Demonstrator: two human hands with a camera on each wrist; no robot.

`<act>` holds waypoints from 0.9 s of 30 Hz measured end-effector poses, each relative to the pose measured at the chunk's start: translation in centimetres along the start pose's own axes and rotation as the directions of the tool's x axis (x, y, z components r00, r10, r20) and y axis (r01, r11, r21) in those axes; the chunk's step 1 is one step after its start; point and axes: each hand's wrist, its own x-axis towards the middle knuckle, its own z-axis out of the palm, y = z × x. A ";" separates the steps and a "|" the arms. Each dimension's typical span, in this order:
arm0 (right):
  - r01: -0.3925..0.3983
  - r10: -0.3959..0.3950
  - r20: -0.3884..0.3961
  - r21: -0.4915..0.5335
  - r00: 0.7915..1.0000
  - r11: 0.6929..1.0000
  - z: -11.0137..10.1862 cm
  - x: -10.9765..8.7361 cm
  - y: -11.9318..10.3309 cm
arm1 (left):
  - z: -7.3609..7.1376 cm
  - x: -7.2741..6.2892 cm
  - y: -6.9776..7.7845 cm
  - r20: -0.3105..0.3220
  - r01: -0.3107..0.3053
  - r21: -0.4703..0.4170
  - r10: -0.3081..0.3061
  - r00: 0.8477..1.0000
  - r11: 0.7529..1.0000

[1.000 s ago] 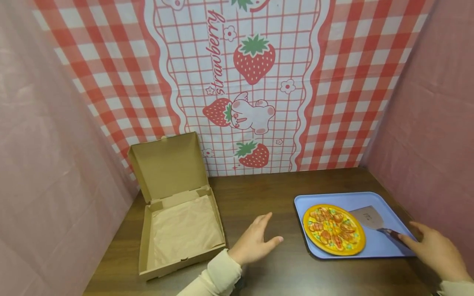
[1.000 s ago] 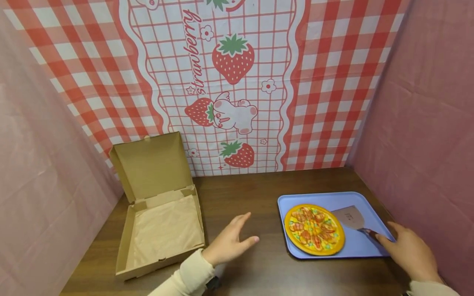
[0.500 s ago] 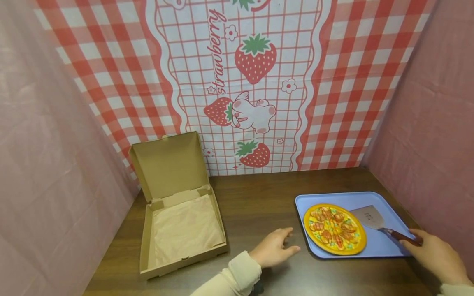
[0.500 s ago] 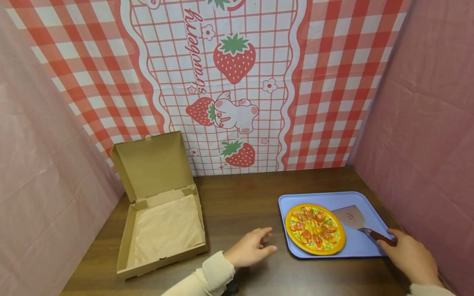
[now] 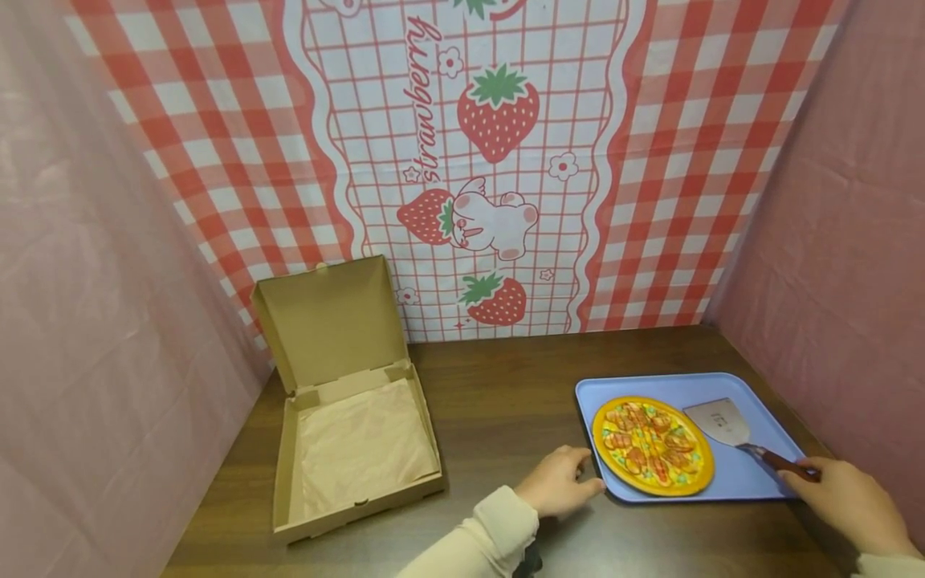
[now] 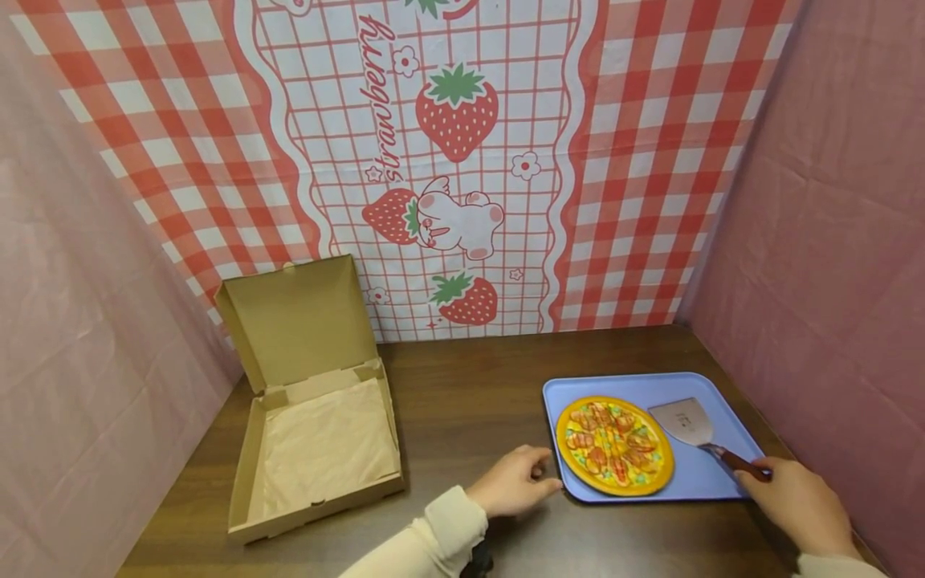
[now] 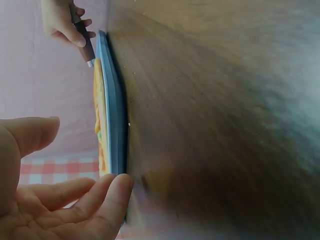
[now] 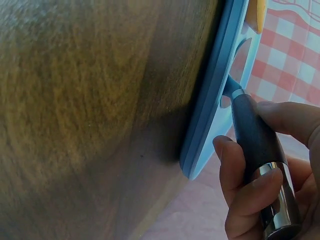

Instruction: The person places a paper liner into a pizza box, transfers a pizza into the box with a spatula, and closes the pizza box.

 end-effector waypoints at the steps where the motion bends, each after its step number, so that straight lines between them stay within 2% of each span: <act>1: -0.004 0.004 0.006 0.001 1.000 1.000 0.0 0.0 0.0 | 0.1 0.2 0.1 0.002 0.021 -0.012 -0.021 1.000 1.000; 5: -0.025 0.025 0.035 0.002 0.999 1.000 0.1 0.1 0.1 | 0.3 0.8 0.6 -0.009 0.080 -0.026 -0.080 0.997 0.996; 9: -0.048 0.048 0.065 0.000 0.997 0.999 0.1 0.0 -0.1 | 0.7 1.3 0.8 -0.027 0.112 -0.016 -0.112 0.993 0.994; 19: -0.079 0.077 0.136 0.009 0.988 0.997 -0.2 -0.1 -0.1 | 1.8 2.5 1.3 -0.097 0.115 -0.010 -0.116 0.989 0.993; 27: -0.103 0.100 0.207 0.001 0.973 0.995 -0.2 0.1 0.0 | 2.6 3.1 2.0 -0.138 0.197 -0.073 -0.205 0.969 0.978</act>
